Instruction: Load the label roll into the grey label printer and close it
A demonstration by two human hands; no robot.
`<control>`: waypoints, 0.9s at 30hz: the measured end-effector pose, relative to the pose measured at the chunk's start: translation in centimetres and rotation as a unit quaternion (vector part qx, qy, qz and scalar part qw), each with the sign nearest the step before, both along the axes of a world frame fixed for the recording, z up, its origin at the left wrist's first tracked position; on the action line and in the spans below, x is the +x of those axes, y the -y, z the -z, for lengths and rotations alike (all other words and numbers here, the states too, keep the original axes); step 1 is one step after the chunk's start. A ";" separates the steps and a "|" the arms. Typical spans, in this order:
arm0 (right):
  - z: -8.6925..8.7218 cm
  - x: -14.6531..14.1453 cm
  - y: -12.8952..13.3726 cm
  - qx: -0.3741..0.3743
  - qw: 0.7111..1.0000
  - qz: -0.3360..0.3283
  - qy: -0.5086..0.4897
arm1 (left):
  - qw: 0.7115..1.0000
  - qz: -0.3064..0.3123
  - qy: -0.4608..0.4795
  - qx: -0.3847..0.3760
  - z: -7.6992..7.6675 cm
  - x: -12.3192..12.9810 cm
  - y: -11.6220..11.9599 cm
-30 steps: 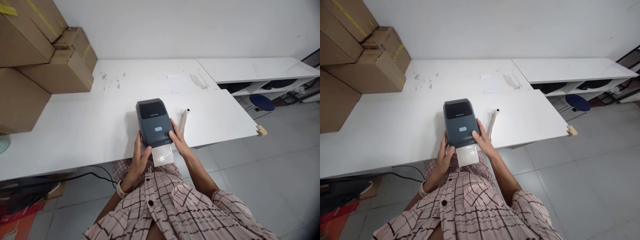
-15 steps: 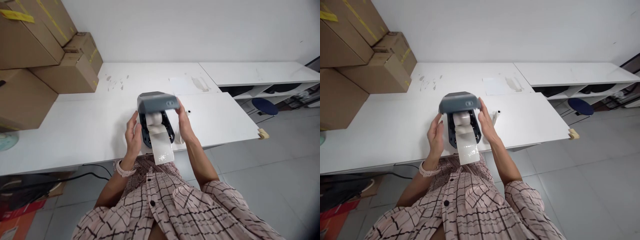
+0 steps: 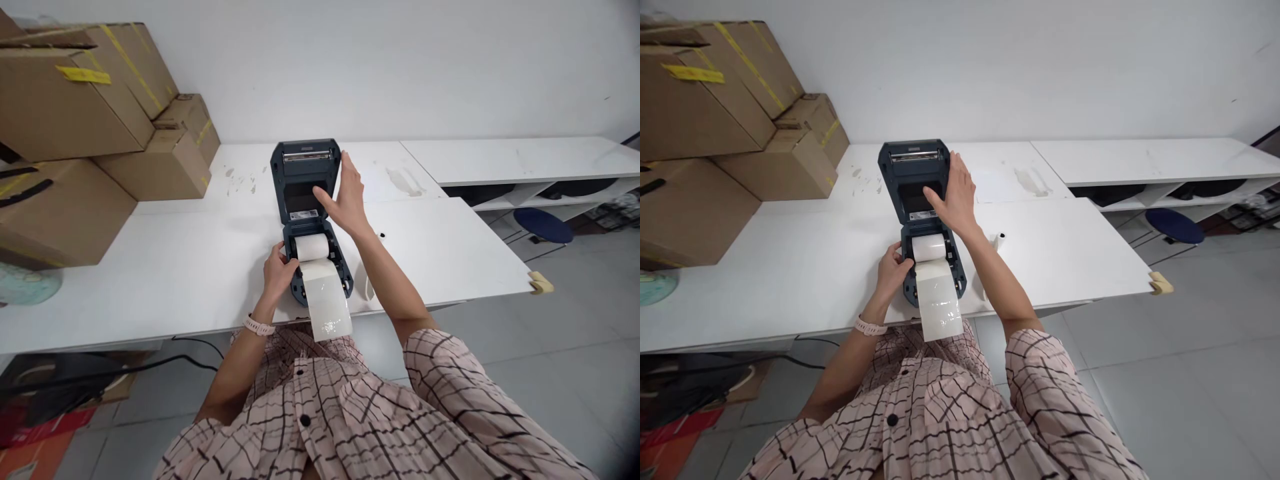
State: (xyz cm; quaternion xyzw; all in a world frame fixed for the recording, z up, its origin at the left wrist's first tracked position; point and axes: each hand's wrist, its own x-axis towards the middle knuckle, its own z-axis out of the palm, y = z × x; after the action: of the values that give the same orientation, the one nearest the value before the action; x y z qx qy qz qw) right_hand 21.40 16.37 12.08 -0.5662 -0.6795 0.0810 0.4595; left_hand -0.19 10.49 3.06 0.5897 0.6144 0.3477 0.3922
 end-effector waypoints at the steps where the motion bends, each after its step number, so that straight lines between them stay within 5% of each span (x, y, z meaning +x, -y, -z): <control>1: 0.0 -0.3 1.2 0.019 1.000 0.008 0.006 | 1.000 0.000 -0.005 0.001 -0.2 0.1 0.0; 5: 1.0 -1.0 4.4 -0.050 0.990 -0.099 0.091 | 0.999 0.011 -0.048 0.002 -0.9 0.4 0.0; 8: 2.3 -1.7 4.2 -0.195 0.931 -0.203 0.234 | 0.996 0.013 -0.082 0.009 -1.1 0.5 0.0; 11: 3.3 -2.9 2.9 -0.265 0.874 -0.205 0.352 | 0.995 0.014 -0.094 0.019 -1.2 0.6 -0.1; 15: 3.7 -3.8 1.8 -0.268 0.864 -0.194 0.378 | 0.992 0.042 -0.108 0.044 -1.4 0.2 -0.3; 18: 3.6 -2.8 1.6 -0.273 0.878 -0.231 0.319 | 0.991 0.072 -0.102 0.057 -1.4 -0.4 -0.7; 22: 2.7 0.0 2.4 -0.255 0.900 -0.337 0.107 | 0.994 0.075 -0.065 0.056 -0.9 -0.7 -1.0; 27: -1.0 4.2 5.7 -0.195 0.916 -0.350 -0.035 | 0.996 0.053 -0.030 0.057 -0.1 -0.5 -1.0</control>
State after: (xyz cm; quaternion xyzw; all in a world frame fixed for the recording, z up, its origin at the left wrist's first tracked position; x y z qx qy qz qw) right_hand 25.65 10.66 13.06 -0.3676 -0.7885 0.3868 0.3059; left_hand -0.74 11.46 3.17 0.6532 0.5725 0.3430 0.3575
